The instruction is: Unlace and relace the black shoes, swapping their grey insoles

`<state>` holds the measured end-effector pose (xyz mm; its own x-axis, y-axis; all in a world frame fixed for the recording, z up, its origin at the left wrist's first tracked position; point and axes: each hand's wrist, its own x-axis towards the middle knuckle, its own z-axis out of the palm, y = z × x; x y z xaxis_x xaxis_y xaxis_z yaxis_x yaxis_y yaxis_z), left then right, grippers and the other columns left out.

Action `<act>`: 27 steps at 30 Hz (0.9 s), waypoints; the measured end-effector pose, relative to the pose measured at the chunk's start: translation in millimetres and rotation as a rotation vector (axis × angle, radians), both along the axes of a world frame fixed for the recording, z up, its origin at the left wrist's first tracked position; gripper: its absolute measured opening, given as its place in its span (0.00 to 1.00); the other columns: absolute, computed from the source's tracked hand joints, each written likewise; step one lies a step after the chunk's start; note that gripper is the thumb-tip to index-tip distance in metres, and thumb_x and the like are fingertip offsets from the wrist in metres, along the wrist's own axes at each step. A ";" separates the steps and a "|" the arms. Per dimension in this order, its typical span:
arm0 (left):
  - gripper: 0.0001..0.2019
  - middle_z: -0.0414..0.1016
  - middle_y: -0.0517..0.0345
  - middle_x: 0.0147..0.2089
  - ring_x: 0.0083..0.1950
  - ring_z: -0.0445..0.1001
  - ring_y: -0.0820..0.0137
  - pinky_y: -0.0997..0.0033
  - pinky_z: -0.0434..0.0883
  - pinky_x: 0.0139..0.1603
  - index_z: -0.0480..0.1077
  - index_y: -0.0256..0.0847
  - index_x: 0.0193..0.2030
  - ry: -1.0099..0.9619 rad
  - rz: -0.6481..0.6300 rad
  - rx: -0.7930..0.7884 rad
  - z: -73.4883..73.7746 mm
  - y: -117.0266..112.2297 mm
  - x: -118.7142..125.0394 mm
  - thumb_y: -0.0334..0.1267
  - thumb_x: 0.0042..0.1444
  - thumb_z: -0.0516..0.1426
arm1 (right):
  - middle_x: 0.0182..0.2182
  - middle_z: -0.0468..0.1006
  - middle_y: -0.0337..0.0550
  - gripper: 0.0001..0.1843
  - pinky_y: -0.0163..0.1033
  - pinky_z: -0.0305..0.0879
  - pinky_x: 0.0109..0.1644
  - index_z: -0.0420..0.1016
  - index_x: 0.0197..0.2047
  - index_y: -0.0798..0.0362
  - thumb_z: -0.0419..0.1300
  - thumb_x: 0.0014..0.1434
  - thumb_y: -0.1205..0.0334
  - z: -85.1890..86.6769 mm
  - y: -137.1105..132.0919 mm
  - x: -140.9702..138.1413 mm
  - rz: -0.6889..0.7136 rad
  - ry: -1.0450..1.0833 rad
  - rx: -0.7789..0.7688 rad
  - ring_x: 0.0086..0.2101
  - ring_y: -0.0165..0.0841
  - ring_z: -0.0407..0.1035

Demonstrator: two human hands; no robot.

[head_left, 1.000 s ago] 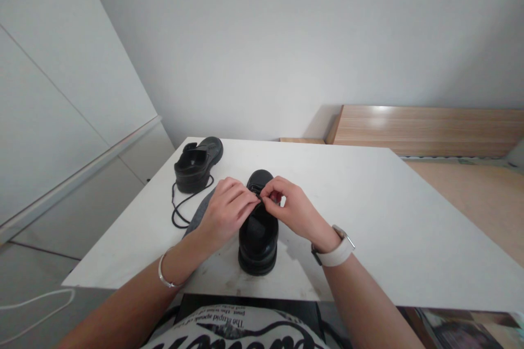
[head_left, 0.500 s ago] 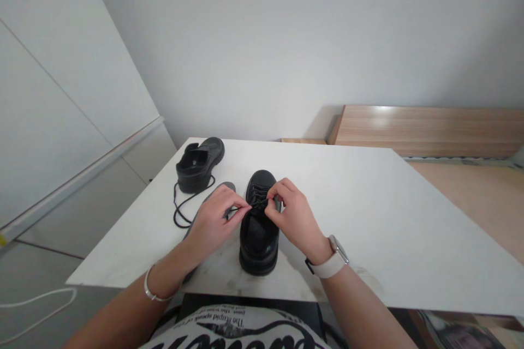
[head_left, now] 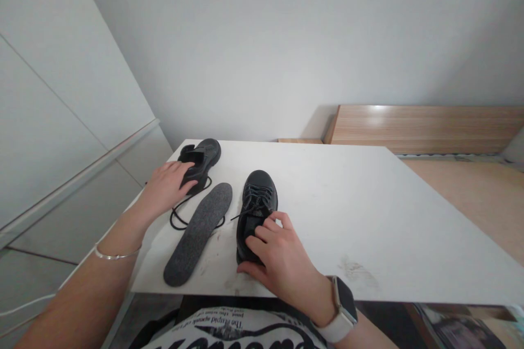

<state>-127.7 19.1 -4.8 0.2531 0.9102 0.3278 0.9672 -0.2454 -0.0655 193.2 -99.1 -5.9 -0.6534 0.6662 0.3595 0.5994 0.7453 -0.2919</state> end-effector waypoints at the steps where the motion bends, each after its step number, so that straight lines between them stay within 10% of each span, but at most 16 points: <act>1: 0.24 0.74 0.39 0.57 0.61 0.67 0.47 0.48 0.65 0.61 0.67 0.34 0.61 0.005 0.010 -0.020 -1.5 1.4 -1.2 0.47 0.64 0.50 | 0.30 0.74 0.39 0.14 0.50 0.53 0.55 0.70 0.31 0.52 0.66 0.61 0.53 0.6 -0.8 0.6 -0.008 0.014 -0.017 0.37 0.36 0.65; 7: 0.19 0.79 0.40 0.49 0.55 0.71 0.47 0.49 0.68 0.55 0.73 0.38 0.50 -0.034 0.031 -0.054 0.2 10.7 -5.1 0.48 0.61 0.51 | 0.30 0.71 0.39 0.10 0.51 0.52 0.55 0.68 0.28 0.53 0.62 0.61 0.71 6.0 0.7 28.4 -0.174 0.142 -0.001 0.37 0.35 0.63; 17: 0.14 0.80 0.44 0.44 0.50 0.73 0.53 0.50 0.71 0.55 0.75 0.35 0.42 -0.186 -0.070 0.245 -9.8 11.0 -7.0 0.45 0.63 0.55 | 0.39 0.75 0.49 0.07 0.56 0.63 0.59 0.72 0.35 0.51 0.56 0.66 0.65 -29.8 54.3 137.2 -0.505 0.304 0.323 0.44 0.43 0.67; 27: 0.03 0.77 0.56 0.35 0.39 0.73 0.63 0.60 0.73 0.45 0.72 0.42 0.40 -0.290 -0.341 0.558 33.6 -42.6 49.3 0.34 0.60 0.61 | 0.40 0.78 0.51 0.09 0.62 0.63 0.60 0.75 0.34 0.51 0.57 0.62 0.58 -54.0 88.2 212.6 -0.659 0.295 0.389 0.43 0.46 0.70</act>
<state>-78.4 -23.5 28.8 0.3253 0.4733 0.8186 0.8402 -0.5419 -0.0206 405.8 -10.9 -59.9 -0.0140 0.6729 0.7396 0.8886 0.3475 -0.2993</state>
